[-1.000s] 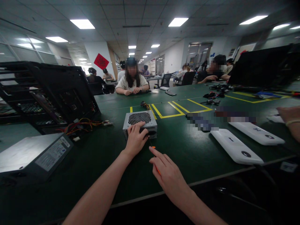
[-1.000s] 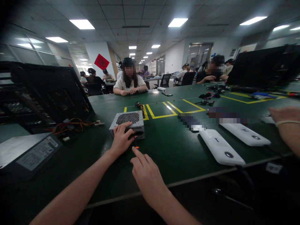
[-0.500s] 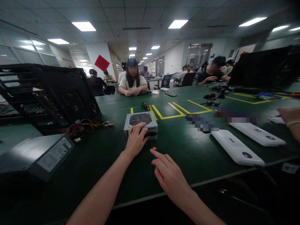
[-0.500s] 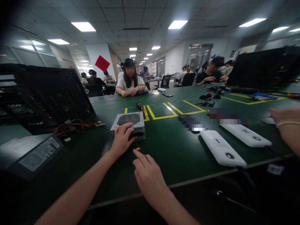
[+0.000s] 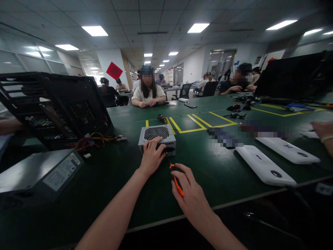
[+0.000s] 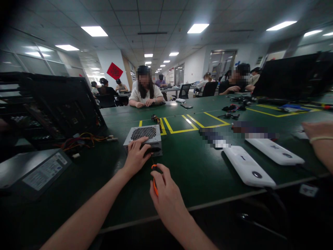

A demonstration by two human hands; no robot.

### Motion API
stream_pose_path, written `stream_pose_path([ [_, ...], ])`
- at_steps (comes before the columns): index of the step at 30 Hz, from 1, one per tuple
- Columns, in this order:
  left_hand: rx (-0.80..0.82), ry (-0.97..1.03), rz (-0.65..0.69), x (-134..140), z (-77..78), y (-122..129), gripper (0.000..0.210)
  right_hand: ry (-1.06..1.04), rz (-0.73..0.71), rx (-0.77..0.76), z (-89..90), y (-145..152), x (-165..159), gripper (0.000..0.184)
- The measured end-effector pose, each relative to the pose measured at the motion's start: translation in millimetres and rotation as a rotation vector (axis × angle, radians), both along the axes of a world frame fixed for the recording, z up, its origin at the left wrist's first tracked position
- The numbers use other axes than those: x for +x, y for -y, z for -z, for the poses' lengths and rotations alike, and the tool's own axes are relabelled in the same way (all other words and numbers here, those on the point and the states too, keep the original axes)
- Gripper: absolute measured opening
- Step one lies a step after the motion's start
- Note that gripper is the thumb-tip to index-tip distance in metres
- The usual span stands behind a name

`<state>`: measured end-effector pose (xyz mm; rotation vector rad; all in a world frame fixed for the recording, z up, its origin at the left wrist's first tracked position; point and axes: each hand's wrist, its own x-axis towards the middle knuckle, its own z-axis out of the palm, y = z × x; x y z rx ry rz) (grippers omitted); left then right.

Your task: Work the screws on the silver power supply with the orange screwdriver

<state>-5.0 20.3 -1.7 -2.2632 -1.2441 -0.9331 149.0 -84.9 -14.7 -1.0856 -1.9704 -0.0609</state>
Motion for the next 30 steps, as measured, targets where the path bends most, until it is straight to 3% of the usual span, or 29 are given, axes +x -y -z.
stream_pose_path([
  [8,-0.044,-0.001,0.020,-3.2,-0.7,0.2,0.024,0.123,0.183,0.068,5.4,1.0,-1.8,0.025],
  [11,-0.039,0.006,0.012,-2.0,-0.7,0.3,0.024,0.171,0.185,0.101,5.3,0.0,-1.8,0.020],
  [17,-0.010,0.005,0.005,0.0,0.0,0.0,0.019,0.287,0.180,0.102,0.2,0.2,-4.4,0.026],
  [26,-0.001,0.013,0.007,0.1,1.3,-0.4,0.018,-0.039,0.096,-0.006,-2.3,-2.9,-8.0,0.013],
  [30,-0.004,0.012,-0.002,0.3,0.9,-0.3,0.017,-0.001,0.089,0.036,-3.8,-6.2,-8.0,0.014],
])
